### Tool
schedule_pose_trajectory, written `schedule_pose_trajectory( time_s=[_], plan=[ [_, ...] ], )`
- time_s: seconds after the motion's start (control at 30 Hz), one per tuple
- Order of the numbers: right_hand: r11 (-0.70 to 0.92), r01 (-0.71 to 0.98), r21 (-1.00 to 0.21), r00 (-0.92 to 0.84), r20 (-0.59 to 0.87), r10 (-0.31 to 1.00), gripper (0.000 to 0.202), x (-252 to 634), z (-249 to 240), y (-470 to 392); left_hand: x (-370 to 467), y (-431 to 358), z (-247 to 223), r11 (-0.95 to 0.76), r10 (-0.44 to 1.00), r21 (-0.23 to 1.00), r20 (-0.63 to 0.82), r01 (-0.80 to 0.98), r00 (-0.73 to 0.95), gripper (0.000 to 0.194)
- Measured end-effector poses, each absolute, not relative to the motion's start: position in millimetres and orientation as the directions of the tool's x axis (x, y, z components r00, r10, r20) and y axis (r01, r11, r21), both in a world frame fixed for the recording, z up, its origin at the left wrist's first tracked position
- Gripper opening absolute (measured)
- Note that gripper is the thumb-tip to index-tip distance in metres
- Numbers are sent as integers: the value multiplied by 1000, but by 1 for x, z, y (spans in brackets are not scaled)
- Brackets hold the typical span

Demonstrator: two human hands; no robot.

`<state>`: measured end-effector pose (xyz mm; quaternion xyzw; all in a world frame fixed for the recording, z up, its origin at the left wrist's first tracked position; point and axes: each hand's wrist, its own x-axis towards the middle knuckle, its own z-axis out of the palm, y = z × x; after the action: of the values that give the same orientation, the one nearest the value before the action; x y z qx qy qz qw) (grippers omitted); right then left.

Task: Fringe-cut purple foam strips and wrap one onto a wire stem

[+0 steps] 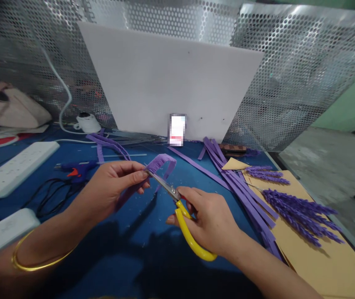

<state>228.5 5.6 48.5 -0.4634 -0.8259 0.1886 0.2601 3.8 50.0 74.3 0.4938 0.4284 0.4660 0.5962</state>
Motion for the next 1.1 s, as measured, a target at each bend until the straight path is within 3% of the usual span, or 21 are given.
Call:
schedule_pose_trajectory(
  time_s=[0.43, 0.7, 1.1],
  plan=[
    [425, 638, -642, -418, 175, 891, 25, 228, 50, 5, 3, 51, 75, 145, 967, 976, -104, -162, 234, 6],
    [306, 531, -790, -469, 27, 883, 21, 234, 50, 8, -1, 55, 74, 370, 894, 897, -272, -242, 355, 6],
    [348, 586, -732, -420, 93, 903, 23, 231, 49, 8, -1, 53, 78, 246, 935, 958, -196, -144, 296, 6]
  ],
)
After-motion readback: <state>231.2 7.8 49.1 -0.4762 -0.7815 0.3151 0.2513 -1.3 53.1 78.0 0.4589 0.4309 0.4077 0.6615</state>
